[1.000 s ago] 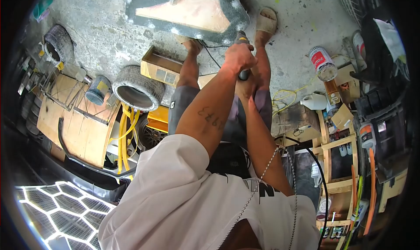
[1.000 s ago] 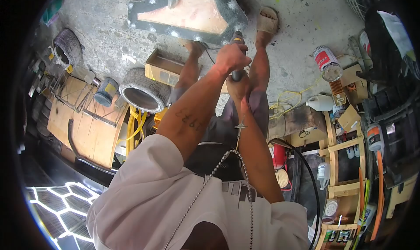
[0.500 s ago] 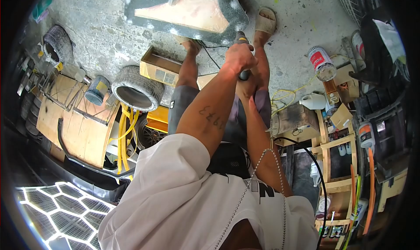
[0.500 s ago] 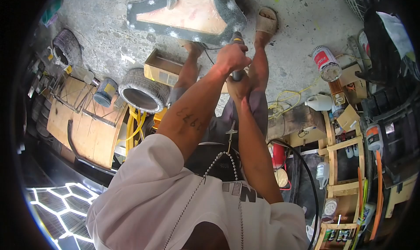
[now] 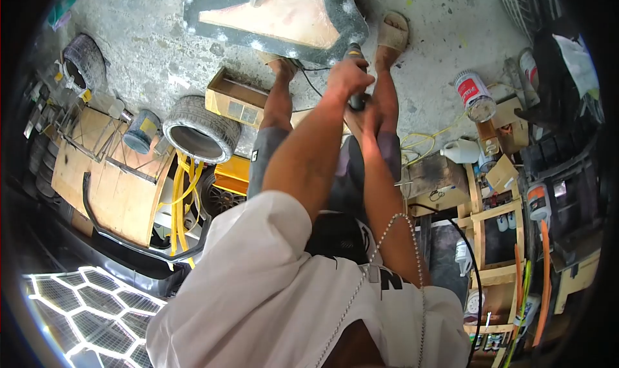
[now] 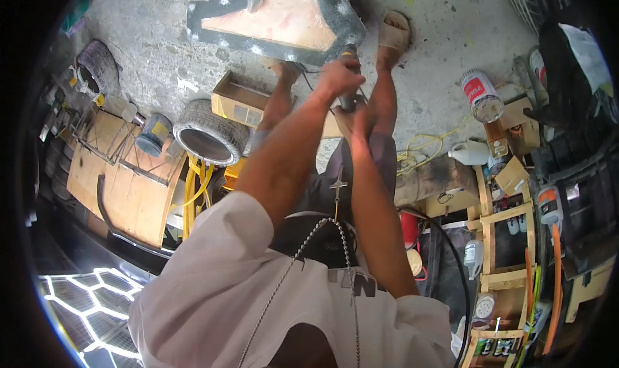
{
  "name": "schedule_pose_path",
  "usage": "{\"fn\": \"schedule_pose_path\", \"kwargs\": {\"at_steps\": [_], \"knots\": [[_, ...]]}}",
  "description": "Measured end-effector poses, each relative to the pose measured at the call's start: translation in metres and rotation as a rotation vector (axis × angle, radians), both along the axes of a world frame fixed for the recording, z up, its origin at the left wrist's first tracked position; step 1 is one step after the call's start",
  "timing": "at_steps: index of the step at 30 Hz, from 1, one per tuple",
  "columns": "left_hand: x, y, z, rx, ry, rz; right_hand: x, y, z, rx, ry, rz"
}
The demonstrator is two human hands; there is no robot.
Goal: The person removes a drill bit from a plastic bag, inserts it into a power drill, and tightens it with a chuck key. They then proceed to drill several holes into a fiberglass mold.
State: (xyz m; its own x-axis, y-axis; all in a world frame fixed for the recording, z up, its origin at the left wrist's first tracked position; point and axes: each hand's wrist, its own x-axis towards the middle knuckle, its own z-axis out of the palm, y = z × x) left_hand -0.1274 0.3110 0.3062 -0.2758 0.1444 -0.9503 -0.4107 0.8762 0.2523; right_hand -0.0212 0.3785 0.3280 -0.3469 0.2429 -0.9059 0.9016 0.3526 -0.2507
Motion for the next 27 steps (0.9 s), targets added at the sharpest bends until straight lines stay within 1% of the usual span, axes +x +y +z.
{"fn": "schedule_pose_path", "kwargs": {"at_steps": [1, 2, 3, 4, 6, 7, 8, 9, 10, 11, 13, 14, 16, 17, 19, 22, 23, 25, 26, 27], "knots": [[0.012, -0.01, -0.036, 0.041, 0.035, -0.035, -0.035, 0.0, 0.012, 0.01, -0.115, 0.072], [-0.003, -0.012, -0.073, 0.091, 0.09, -0.077, 0.01, -0.01, -0.048, 0.058, 0.099, -0.083], [-0.015, -0.003, -0.038, 0.068, 0.177, -0.001, 0.051, -0.02, -0.108, 0.087, 0.322, -0.203], [-0.035, 0.008, -0.035, 0.101, 0.23, -0.002, 0.051, -0.011, -0.086, 0.049, 0.378, -0.177], [0.0, 0.003, 0.024, 0.119, 0.183, -0.012, 0.052, -0.009, 0.007, 0.03, 0.201, 0.0], [0.026, -0.002, 0.045, 0.111, 0.298, -0.027, 0.048, -0.008, 0.057, 0.016, 0.119, 0.097], [0.04, -0.001, 0.047, 0.116, 0.5, -0.037, 0.035, -0.01, 0.053, 0.06, 0.179, 0.08], [0.041, 0.001, 0.049, 0.12, 0.706, -0.041, 0.015, -0.02, 0.044, 0.134, 0.306, 0.044], [-0.014, 0.017, 0.093, -0.036, 0.248, -0.048, -0.003, -0.022, 0.043, 0.168, 0.411, 0.016], [-0.03, 0.017, 0.094, -0.03, 0.316, -0.005, -0.017, -0.021, 0.045, 0.179, 0.478, 0.001], [-0.04, 0.015, 0.107, -0.051, 0.336, 0.035, -0.018, 0.001, 0.062, -0.007, 0.53, -0.054], [-0.059, 0.017, 0.104, -0.07, 0.327, 0.034, -0.031, 0.002, 0.056, -0.046, 0.515, -0.065], [-0.08, 0.016, 0.079, -0.068, 0.356, 0.036, -0.055, 0.003, 0.044, -0.124, 0.484, -0.087], [-0.081, 0.015, 0.068, -0.049, 0.369, 0.036, -0.068, 0.007, 0.047, -0.169, 0.377, -0.045], [-0.085, 0.014, 0.054, -0.033, 0.344, 0.027, -0.07, 0.006, 0.04, -0.228, 0.282, -0.084], [-0.087, 0.016, 0.047, -0.04, 0.253, 0.008, -0.057, -0.001, 0.024, -0.21, 0.363, -0.279], [-0.086, 0.017, 0.046, -0.046, 0.242, 0.009, -0.058, -0.002, 0.02, -0.164, 0.424, -0.308], [-0.087, 0.02, 0.047, -0.069, 0.226, 0.013, -0.059, 0.001, 0.019, -0.204, 0.376, -0.365], [-0.088, 0.021, 0.049, -0.089, 0.221, 0.016, -0.059, 0.004, 0.021, -0.292, 0.265, -0.394], [-0.088, 0.022, 0.05, -0.11, 0.216, 0.018, -0.059, 0.005, 0.023, -0.296, 0.194, -0.322]]}}
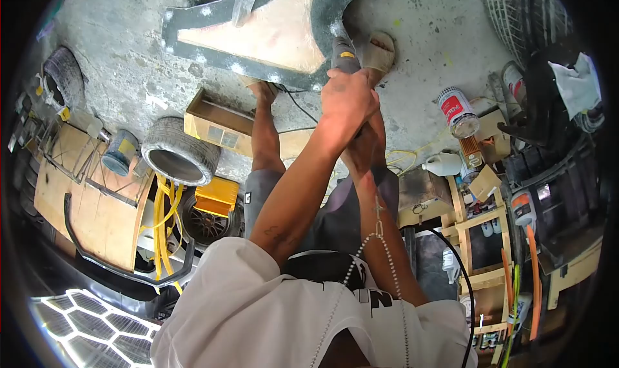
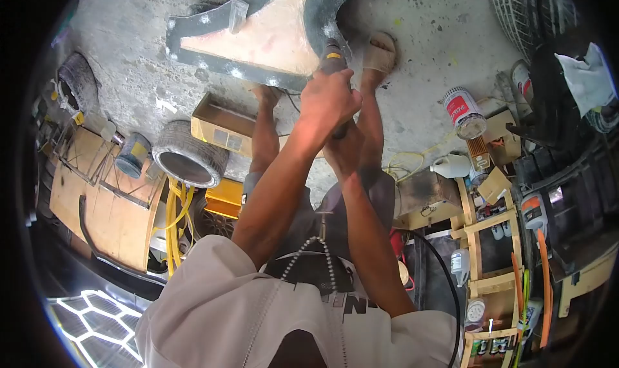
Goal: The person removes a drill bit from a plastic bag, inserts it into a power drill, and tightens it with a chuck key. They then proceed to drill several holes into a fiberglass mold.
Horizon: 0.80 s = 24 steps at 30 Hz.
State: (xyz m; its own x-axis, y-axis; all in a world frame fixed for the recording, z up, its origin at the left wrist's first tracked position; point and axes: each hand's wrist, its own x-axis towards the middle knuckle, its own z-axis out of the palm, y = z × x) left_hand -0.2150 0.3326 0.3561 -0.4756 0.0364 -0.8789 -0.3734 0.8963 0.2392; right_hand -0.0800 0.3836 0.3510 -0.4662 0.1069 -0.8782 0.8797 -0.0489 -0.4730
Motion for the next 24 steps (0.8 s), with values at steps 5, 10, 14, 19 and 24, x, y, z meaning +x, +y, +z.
{"fn": "schedule_pose_path", "kwargs": {"at_steps": [5, 10, 14, 19, 24], "knots": [[0.0, -0.006, -0.009, 0.032, 0.063, -0.011, 0.001, -0.006, -0.004, 0.179, -0.02, 0.269], [-0.02, -0.007, -0.019, 0.1, 0.019, -0.016, -0.02, 0.004, -0.011, 0.127, 0.078, 0.124], [-0.054, 0.007, -0.015, 0.113, -0.039, -0.011, -0.061, 0.019, 0.006, 0.231, -0.157, 0.192], [-0.035, 0.007, -0.031, 0.139, 0.028, -0.028, 0.004, 0.052, -0.061, 0.294, 0.105, 0.469], [-0.022, -0.017, -0.018, 0.136, -0.062, 0.167, 0.042, 0.035, -0.106, 0.318, -0.049, 0.557]]}}
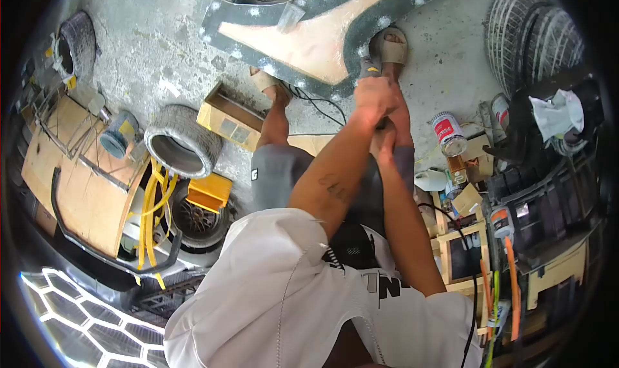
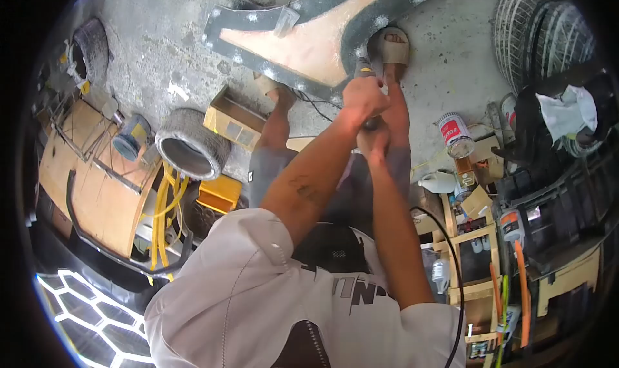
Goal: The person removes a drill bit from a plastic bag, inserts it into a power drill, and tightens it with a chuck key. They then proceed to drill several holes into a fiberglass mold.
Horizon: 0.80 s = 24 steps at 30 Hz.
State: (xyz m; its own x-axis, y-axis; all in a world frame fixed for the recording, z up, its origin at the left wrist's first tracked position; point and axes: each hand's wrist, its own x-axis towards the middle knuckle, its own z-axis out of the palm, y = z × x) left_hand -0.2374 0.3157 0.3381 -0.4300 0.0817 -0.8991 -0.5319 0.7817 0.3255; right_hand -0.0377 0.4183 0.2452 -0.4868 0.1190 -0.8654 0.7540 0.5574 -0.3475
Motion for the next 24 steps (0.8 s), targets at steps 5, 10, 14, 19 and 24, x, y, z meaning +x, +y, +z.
{"fn": "schedule_pose_path", "kwargs": {"at_steps": [5, 10, 14, 19, 24], "knots": [[-0.004, -0.021, 0.008, -0.02, -0.029, 0.181, -0.013, -0.014, 0.034, -0.087, 0.029, -0.205], [-0.013, 0.005, -0.001, -0.071, 0.012, 0.126, -0.089, -0.01, 0.099, -0.04, -0.026, -0.108], [-0.017, 0.016, -0.001, -0.115, -0.015, 0.105, -0.027, 0.007, 0.025, -0.156, 0.031, -0.208], [-0.012, 0.007, 0.001, -0.115, -0.029, 0.109, -0.089, -0.018, 0.102, 0.043, -0.06, -0.14], [-0.014, 0.019, -0.001, -0.105, 0.009, 0.076, -0.055, 0.002, 0.056, -0.247, -0.003, -0.093]]}}
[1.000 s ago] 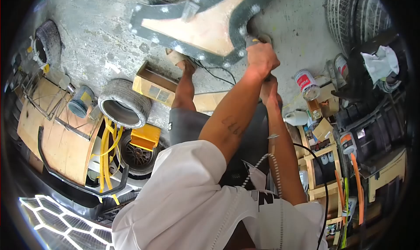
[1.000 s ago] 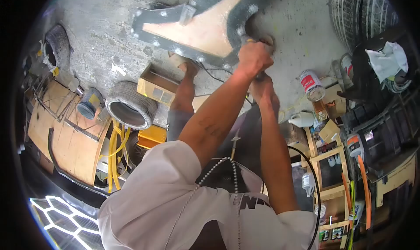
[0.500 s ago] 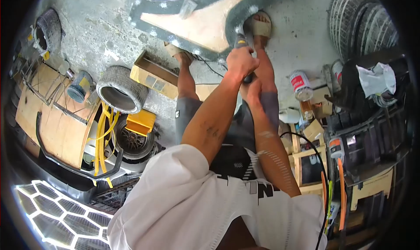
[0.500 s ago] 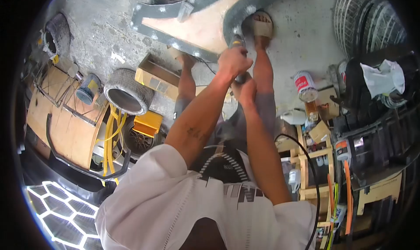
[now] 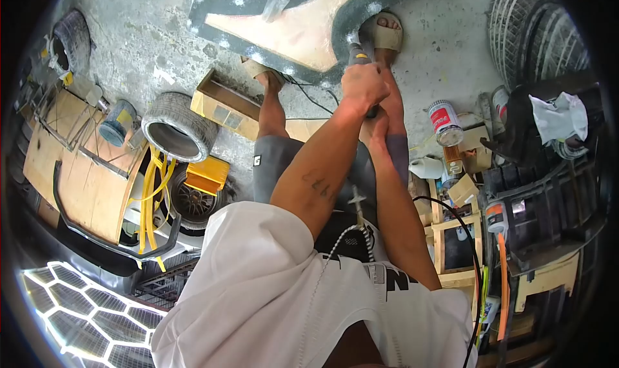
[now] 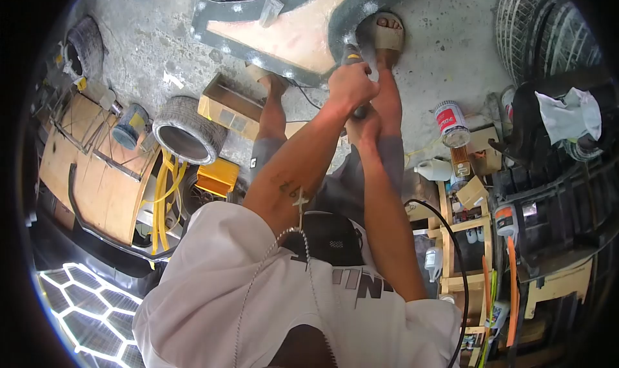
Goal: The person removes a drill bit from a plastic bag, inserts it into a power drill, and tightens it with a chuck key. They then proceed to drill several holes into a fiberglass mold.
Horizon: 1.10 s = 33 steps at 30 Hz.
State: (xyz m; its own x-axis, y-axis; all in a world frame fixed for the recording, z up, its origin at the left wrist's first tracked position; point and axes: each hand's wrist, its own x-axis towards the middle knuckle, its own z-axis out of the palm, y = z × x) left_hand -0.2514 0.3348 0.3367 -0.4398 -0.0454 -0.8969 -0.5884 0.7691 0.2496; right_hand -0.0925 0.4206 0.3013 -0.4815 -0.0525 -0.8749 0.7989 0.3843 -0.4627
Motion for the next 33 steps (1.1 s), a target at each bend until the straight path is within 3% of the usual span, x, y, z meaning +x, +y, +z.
{"fn": "schedule_pose_path", "kwargs": {"at_steps": [4, 7, 10, 13, 15, 18, 21, 24, 28, 31, 33], "knots": [[0.001, 0.001, -0.001, -0.009, -0.003, -0.021, 0.001, -0.006, 0.006, 0.042, -0.04, -0.073], [0.004, -0.002, 0.0, -0.004, 0.013, 0.022, 0.006, -0.012, 0.002, -0.13, -0.053, -0.346], [0.003, -0.001, 0.0, 0.007, 0.013, 0.013, 0.003, -0.011, 0.003, -0.047, -0.001, -0.218], [0.004, 0.003, -0.002, -0.01, 0.014, -0.003, -0.012, -0.003, 0.018, 0.125, 0.052, 0.068], [0.004, 0.004, -0.002, -0.01, 0.018, -0.012, 0.048, 0.002, -0.055, 0.007, -0.036, -0.204], [0.004, 0.005, -0.001, -0.008, 0.033, -0.017, 0.045, 0.017, -0.061, -0.303, -0.157, -0.538], [0.004, 0.005, -0.001, -0.012, 0.02, -0.037, 0.066, 0.017, -0.074, -0.408, -0.125, -0.665], [0.003, 0.006, -0.002, -0.003, 0.01, -0.045, 0.069, 0.01, -0.078, -0.145, -0.014, -0.46], [0.002, 0.003, 0.0, 0.003, -0.014, 0.012, 0.003, 0.001, 0.004, 0.169, 0.089, 0.069], [0.0, 0.001, 0.001, 0.001, -0.032, -0.001, 0.013, -0.001, -0.009, 0.116, -0.002, -0.041], [-0.001, 0.001, 0.001, -0.003, -0.038, -0.003, 0.021, -0.002, -0.018, -0.043, 0.017, -0.292]]}}
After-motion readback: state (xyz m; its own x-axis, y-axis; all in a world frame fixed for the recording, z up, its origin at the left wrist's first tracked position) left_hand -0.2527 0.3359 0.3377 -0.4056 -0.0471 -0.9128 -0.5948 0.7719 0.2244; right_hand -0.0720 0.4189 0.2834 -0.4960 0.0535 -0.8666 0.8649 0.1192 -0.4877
